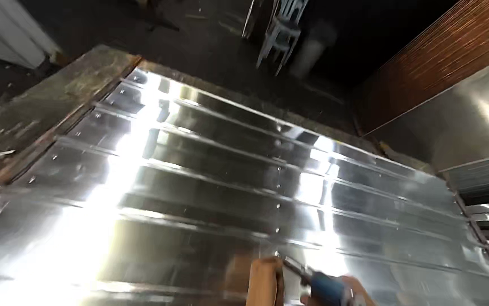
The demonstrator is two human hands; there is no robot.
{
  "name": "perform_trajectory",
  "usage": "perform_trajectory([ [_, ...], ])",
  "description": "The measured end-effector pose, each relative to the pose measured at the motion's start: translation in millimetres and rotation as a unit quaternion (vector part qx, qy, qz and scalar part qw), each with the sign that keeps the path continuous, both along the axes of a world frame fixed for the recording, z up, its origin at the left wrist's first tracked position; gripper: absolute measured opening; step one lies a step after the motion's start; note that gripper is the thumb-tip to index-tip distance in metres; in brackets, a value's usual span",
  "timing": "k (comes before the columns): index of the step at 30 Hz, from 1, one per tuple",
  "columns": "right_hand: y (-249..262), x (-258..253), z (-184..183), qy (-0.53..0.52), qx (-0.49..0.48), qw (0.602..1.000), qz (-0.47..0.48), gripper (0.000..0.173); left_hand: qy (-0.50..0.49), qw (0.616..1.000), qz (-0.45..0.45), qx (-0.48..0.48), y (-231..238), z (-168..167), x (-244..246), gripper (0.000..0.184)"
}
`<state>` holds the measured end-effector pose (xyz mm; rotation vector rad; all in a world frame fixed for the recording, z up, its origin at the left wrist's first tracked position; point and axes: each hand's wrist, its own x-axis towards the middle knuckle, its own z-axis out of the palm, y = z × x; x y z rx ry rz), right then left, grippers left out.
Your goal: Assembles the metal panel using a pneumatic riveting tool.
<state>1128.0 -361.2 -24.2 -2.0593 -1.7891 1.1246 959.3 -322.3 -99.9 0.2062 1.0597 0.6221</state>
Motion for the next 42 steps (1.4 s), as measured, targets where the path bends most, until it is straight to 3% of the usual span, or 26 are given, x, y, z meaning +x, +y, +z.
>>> perform_trajectory([
  [3, 130, 33, -15, -0.009, 0.020, 1.000, -0.017, 0.035, -0.081, 0.996, 0.035, -0.019, 120, 0, 39, 0.034],
  [6, 234, 34, -14, -0.022, -0.024, 0.998, -0.060, 0.023, -0.099, 0.992, 0.060, 0.042, 205, -18, 73, 0.026],
  [8, 275, 37, -24, -0.012, -0.048, 0.995, -0.090, 0.021, -0.017, 0.992, 0.045, 0.117, 226, -28, 71, 0.021],
  [10, 297, 39, -35, -0.005, -0.062, 0.992, -0.106, 0.022, 0.110, 0.963, 0.021, 0.247, 217, -36, 36, 0.024],
  [11, 300, 38, -38, -0.001, -0.067, 0.992, -0.108, 0.024, 0.179, 0.930, 0.010, 0.322, 202, -40, 6, 0.026],
  [13, 300, 37, -44, 0.013, -0.060, 0.992, -0.112, 0.025, 0.358, 0.816, 0.018, 0.454, 167, -54, -61, 0.031],
  [15, 299, 38, -50, 0.029, -0.067, 0.991, -0.115, 0.022, 0.485, 0.709, 0.031, 0.511, 137, -59, -131, 0.031],
  [17, 310, 40, -41, 0.029, -0.128, 0.985, -0.114, 0.023, 0.570, 0.640, 0.018, 0.515, 120, -59, -182, 0.031],
  [19, 329, 39, -22, -0.056, -0.210, 0.969, -0.119, 0.035, 0.600, 0.613, 0.021, 0.514, 115, -67, -200, 0.030],
  [21, 347, 26, -9, -0.118, -0.233, 0.959, -0.106, 0.037, 0.573, 0.624, 0.050, 0.529, 120, -79, -201, 0.030],
  [22, 351, 18, -11, -0.112, -0.224, 0.963, -0.103, 0.030, 0.550, 0.638, 0.073, 0.534, 121, -84, -200, 0.029],
  [24, 356, 7, -22, -0.058, -0.214, 0.966, -0.133, 0.011, 0.501, 0.670, 0.113, 0.536, 120, -89, -199, 0.027],
  [26, 365, 14, -25, -0.001, -0.216, 0.965, -0.148, 0.007, 0.476, 0.682, 0.125, 0.541, 125, -87, -197, 0.027],
  [28, 367, 43, -46, 0.080, -0.194, 0.973, -0.096, 0.010, 0.481, 0.678, 0.123, 0.542, 129, -86, -199, 0.028],
  [30, 353, 48, -57, 0.045, -0.154, 0.984, -0.078, 0.010, 0.488, 0.675, 0.122, 0.540, 131, -91, -197, 0.028],
  [32, 333, 31, -49, -0.010, -0.133, 0.983, -0.127, 0.011, 0.512, 0.667, 0.116, 0.529, 131, -95, -194, 0.026],
  [35, 319, 26, -22, 0.003, -0.136, 0.978, -0.159, 0.014, 0.533, 0.671, 0.137, 0.496, 117, -84, -191, 0.028],
  [38, 255, 20, 46, 0.040, -0.037, 0.991, -0.123, 0.035, 0.461, 0.739, 0.143, 0.471, 61, -28, -204, 0.026],
  [40, 164, 24, 80, 0.091, 0.057, 0.991, -0.085, 0.035, 0.367, 0.818, 0.126, 0.424, -11, 5, -205, 0.024],
  [42, 70, 24, 110, 0.111, 0.062, 0.991, -0.031, 0.036, 0.233, 0.907, 0.120, 0.329, -92, 30, -194, 0.025],
])
